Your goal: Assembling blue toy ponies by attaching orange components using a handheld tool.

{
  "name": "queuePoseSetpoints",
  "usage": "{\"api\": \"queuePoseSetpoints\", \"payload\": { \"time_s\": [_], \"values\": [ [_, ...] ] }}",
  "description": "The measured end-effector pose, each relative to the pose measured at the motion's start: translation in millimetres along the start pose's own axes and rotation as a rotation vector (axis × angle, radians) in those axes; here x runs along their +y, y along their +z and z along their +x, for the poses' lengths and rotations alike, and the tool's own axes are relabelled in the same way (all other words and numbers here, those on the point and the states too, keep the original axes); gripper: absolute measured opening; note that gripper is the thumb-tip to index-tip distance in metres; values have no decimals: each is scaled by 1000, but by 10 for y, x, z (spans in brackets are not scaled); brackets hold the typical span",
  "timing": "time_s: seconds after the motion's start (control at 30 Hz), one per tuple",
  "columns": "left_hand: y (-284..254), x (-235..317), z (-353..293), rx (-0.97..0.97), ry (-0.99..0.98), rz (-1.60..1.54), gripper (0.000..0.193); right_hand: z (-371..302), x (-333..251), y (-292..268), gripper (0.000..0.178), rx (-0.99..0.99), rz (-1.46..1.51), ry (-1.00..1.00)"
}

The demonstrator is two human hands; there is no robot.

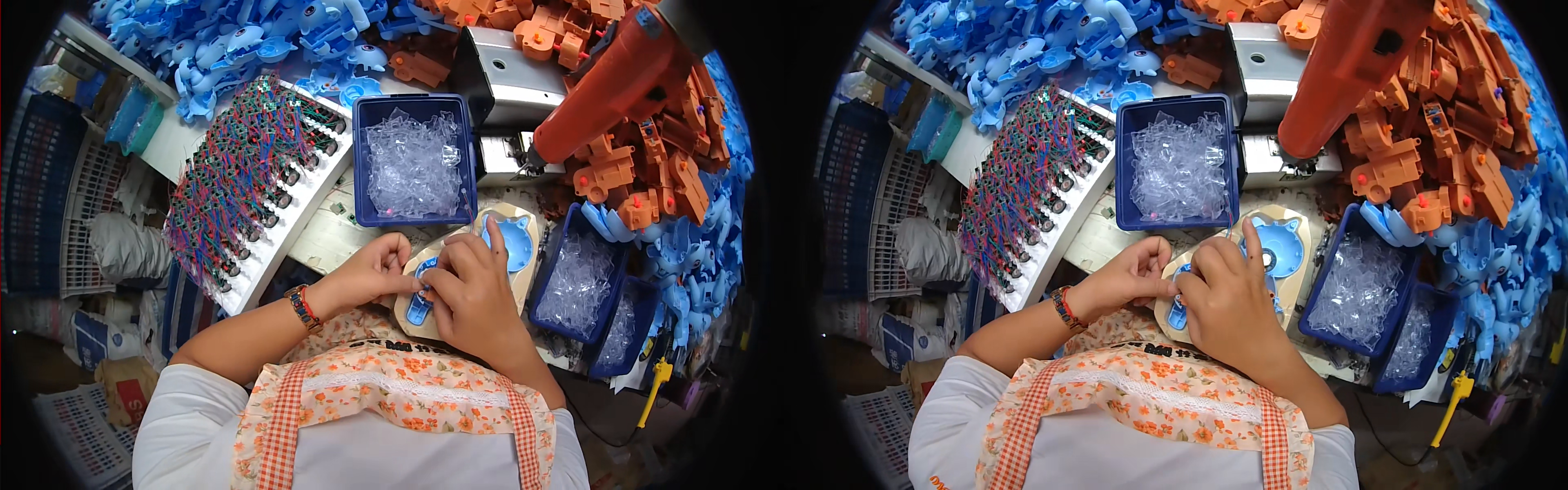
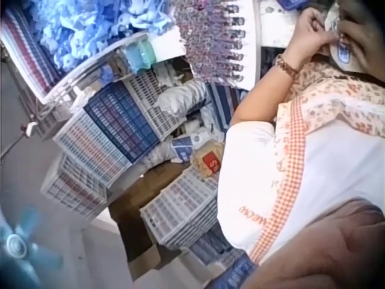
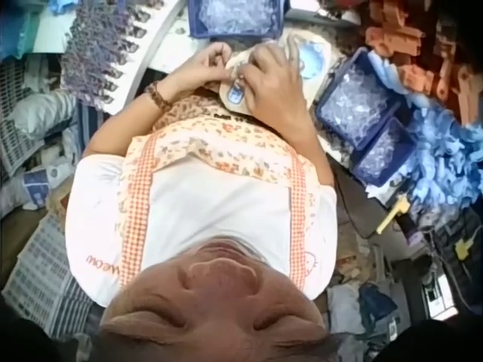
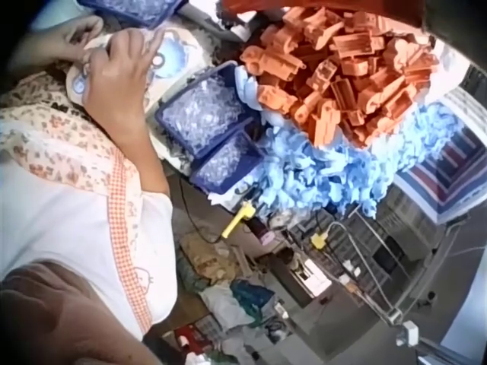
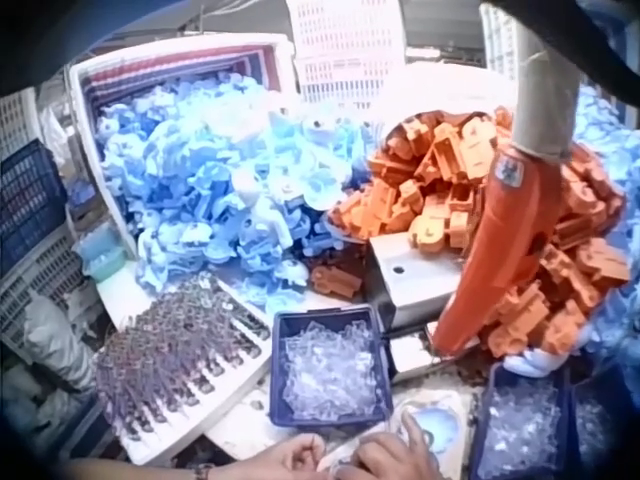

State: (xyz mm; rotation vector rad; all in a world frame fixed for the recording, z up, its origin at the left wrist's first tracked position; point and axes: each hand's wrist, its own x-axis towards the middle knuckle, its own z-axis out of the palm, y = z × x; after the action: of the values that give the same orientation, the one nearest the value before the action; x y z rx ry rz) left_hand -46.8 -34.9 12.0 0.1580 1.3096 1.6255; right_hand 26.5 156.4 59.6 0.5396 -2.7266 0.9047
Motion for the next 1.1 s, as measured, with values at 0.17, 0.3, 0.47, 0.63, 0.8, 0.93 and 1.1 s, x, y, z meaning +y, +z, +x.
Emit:
{"api": "queuePoseSetpoints", "payload": {
  "time_s": [0.17, 0.3, 0.47, 0.63, 0.8, 0.93, 1.1],
  "values": [
    [38, 33, -9, 67, -60, -19, 37, -6, 12, -5, 8, 2, 24, -21],
    [25, 26, -11, 52, -57, -31, 37, -71, 54, -36, 17, 216, 154, -79],
    [5, -40, 3, 95, 189, 297, 30, -265, 197, -61, 22, 590, 373, 81],
    [250, 233, -60, 159, 436, 655, 38, -425, 74, -155, 28, 440, 99, 43],
    [305, 439, 188, 47, 316, 765, 23, -390, -64, -39, 27, 371, -15, 181],
    [192, 495, 384, -159, 178, 592, 23, -403, -89, -27, 28, 343, -22, 288],
    [175, 579, 476, -207, 125, 491, 20, -337, -82, -103, 29, 287, 21, 323]
  ]
}}
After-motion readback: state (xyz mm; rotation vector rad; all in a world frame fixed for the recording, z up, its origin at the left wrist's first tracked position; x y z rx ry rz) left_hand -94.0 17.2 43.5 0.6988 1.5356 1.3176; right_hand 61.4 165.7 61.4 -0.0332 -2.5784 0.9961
